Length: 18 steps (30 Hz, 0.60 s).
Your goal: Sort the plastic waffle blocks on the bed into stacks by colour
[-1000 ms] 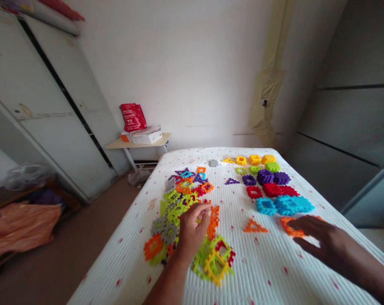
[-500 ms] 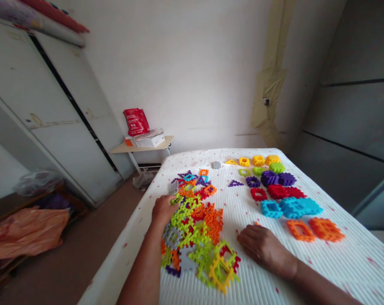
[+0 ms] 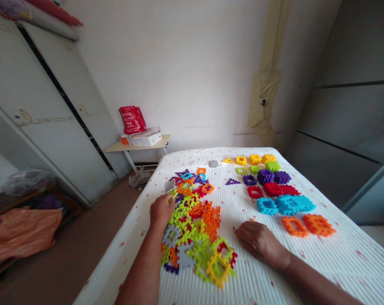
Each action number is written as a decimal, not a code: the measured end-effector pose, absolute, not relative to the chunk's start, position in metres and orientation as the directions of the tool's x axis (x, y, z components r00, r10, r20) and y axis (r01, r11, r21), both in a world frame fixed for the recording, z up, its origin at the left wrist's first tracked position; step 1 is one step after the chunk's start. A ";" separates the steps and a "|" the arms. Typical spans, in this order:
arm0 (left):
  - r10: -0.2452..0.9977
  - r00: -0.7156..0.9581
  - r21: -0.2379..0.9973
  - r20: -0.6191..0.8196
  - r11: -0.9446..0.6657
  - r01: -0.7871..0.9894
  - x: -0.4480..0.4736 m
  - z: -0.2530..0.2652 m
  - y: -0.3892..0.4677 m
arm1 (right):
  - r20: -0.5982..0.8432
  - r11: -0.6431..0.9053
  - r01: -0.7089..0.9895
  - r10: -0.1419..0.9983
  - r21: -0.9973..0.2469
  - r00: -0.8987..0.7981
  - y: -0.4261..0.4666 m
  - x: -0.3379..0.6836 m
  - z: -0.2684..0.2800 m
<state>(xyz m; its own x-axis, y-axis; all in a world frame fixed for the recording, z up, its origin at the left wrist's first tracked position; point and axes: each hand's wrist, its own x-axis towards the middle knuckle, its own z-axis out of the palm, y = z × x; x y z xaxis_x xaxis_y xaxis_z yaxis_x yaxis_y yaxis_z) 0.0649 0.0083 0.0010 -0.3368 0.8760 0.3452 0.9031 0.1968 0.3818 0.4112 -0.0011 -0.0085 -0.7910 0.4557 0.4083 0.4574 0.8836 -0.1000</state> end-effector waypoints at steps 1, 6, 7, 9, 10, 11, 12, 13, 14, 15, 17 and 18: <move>0.864 -0.346 0.401 0.366 0.189 0.896 0.064 0.001 0.008 | 0.402 0.883 0.458 0.460 -0.107 -0.792 -0.001 0.412 -0.009; 0.777 -0.422 0.526 0.467 0.140 0.839 0.057 0.001 0.007 | 0.397 0.876 0.464 0.476 -0.133 -0.785 0.001 0.413 -0.014; 0.754 -0.446 0.557 0.482 0.129 0.820 0.056 0.001 0.007 | 0.398 0.875 0.464 0.477 -0.136 -0.783 0.001 0.413 -0.014; 0.713 -0.494 0.622 0.499 0.103 0.776 0.055 0.000 0.006 | 0.400 0.876 0.462 0.476 -0.137 -0.783 0.001 0.413 -0.015; 0.696 -0.515 0.652 0.500 0.088 0.753 0.055 -0.001 0.006 | 0.400 0.877 0.461 0.474 -0.136 -0.784 0.001 0.413 -0.016; 0.684 -0.533 0.680 0.499 0.072 0.729 0.055 -0.001 0.006 | 0.401 0.877 0.461 0.473 -0.134 -0.784 0.001 0.412 -0.016; 0.675 -0.548 0.706 0.494 0.056 0.706 0.055 -0.002 0.005 | 0.404 0.878 0.460 0.472 -0.132 -0.784 0.001 0.412 -0.016; 0.669 -0.560 0.729 0.489 0.040 0.684 0.056 -0.002 0.005 | 0.409 0.879 0.458 0.468 -0.128 -0.783 0.001 0.412 -0.015; 0.665 -0.569 0.748 0.483 0.024 0.663 0.056 -0.002 0.005 | 0.414 0.881 0.456 0.463 -0.123 -0.783 0.000 0.412 -0.015; 0.662 -0.578 0.766 0.477 0.008 0.643 0.057 -0.002 0.004 | 0.421 0.883 0.455 0.459 -0.117 -0.782 0.000 0.412 -0.014; 0.653 -0.596 0.796 0.468 -0.018 0.605 0.057 -0.002 0.004 | 0.438 0.887 0.450 0.448 -0.108 -0.779 -0.001 0.411 -0.013; 0.646 -0.605 0.808 0.464 -0.029 0.589 0.057 -0.002 0.004 | 0.443 0.888 0.448 0.445 -0.105 -0.778 -0.001 0.411 -0.012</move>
<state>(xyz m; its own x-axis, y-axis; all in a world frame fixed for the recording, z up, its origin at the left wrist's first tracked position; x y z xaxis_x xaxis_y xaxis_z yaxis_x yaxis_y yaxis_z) 0.0570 0.0037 -0.0019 -0.6055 0.6463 0.4644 0.5889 -0.0287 0.8077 0.4111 -0.0014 -0.0121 -0.7782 0.4450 0.4432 0.4478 0.8879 -0.1053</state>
